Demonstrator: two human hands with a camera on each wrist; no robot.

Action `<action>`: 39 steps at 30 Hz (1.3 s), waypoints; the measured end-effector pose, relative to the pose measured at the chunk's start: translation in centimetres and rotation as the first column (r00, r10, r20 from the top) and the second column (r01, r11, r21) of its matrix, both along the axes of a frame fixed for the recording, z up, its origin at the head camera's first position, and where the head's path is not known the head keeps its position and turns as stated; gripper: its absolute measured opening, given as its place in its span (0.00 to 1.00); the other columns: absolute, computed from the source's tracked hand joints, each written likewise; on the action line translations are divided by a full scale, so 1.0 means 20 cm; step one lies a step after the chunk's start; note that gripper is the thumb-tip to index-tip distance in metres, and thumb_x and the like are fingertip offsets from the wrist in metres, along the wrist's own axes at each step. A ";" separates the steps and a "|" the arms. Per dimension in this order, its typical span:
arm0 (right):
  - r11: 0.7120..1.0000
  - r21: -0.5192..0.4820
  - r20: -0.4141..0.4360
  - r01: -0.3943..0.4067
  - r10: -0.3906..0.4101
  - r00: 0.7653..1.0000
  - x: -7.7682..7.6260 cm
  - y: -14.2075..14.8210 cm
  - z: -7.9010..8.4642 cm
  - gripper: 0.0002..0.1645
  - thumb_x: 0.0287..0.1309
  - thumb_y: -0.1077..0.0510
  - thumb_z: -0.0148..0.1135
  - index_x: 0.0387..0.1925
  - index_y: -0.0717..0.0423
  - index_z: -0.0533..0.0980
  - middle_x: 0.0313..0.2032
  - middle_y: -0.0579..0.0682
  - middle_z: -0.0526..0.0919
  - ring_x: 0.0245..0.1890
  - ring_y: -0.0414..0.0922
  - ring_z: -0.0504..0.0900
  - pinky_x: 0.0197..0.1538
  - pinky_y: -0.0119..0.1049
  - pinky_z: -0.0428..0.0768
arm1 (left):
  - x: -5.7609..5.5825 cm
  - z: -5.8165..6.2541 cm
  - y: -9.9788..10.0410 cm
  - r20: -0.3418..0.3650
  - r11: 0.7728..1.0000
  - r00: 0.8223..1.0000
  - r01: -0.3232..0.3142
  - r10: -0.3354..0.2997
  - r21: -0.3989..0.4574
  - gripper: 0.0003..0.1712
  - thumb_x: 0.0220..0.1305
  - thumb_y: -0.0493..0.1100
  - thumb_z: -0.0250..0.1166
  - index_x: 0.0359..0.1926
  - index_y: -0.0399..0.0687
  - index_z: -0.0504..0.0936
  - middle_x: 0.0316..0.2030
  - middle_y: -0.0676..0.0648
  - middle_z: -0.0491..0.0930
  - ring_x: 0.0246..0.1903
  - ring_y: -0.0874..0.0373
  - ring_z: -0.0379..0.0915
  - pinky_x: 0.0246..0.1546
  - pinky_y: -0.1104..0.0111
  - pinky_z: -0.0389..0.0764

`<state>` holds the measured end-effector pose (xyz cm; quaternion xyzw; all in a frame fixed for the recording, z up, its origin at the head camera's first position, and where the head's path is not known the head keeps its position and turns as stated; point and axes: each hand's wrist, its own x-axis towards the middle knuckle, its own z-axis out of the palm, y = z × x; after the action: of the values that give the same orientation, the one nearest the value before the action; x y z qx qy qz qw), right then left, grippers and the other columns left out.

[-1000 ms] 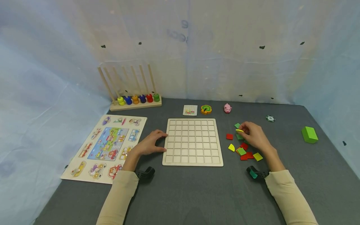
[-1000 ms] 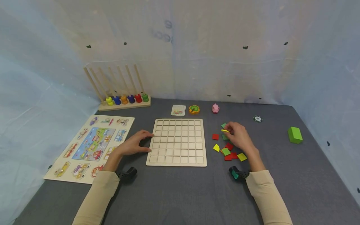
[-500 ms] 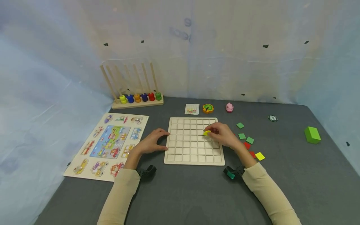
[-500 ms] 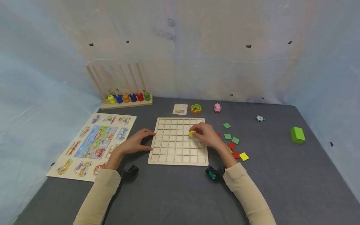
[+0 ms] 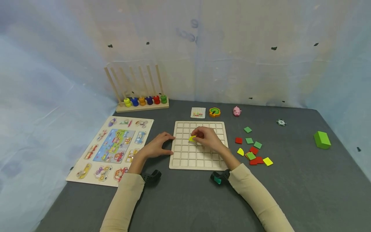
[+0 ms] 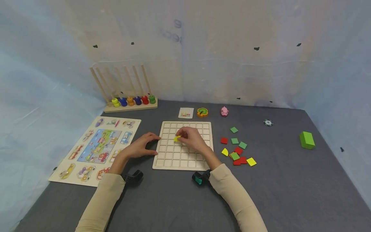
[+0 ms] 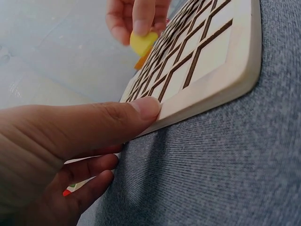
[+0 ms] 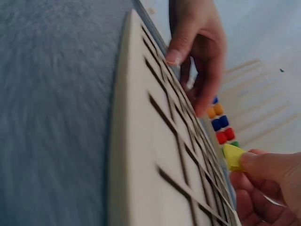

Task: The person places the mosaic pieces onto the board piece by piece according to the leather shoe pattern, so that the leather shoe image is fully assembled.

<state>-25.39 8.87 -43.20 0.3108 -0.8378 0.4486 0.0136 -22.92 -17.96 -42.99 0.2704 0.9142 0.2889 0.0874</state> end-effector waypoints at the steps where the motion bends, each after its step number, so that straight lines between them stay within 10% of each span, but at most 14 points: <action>1: 1.000 -0.005 0.000 0.005 -0.005 1.000 0.00 -0.02 0.00 0.08 0.55 0.64 0.63 0.39 0.61 0.80 0.36 0.52 0.83 0.32 0.42 0.80 0.35 0.32 0.77 | 0.00 0.00 0.00 0.001 1.000 1.000 0.000 0.000 0.001 0.35 0.54 0.47 0.70 0.61 0.42 0.70 0.56 0.41 0.67 0.59 0.46 0.60 0.60 0.50 0.60; 24: 0.988 0.140 -0.136 0.065 -0.045 0.990 0.00 -0.18 -0.06 0.04 0.54 0.64 0.64 0.34 0.57 0.83 0.35 0.50 0.78 0.32 0.42 0.75 0.37 0.34 0.74 | -0.01 -0.02 -0.01 -0.011 1.000 1.000 0.017 -0.017 0.011 0.34 0.55 0.47 0.69 0.61 0.41 0.70 0.56 0.41 0.66 0.59 0.46 0.60 0.60 0.51 0.60; 39: 0.988 0.146 -0.136 -0.049 0.069 0.988 0.01 -0.16 -0.03 0.08 0.57 0.64 0.61 0.40 0.57 0.80 0.32 0.48 0.78 0.31 0.40 0.73 0.36 0.33 0.73 | -0.01 -0.01 -0.01 -0.029 1.000 0.999 0.020 -0.020 0.002 0.34 0.55 0.47 0.69 0.60 0.40 0.70 0.56 0.40 0.67 0.58 0.45 0.60 0.60 0.50 0.60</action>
<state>-25.10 5.74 -43.89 0.3668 -0.8549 0.3649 0.0373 -23.05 -18.14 -43.19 0.2839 0.9123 0.2850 0.0765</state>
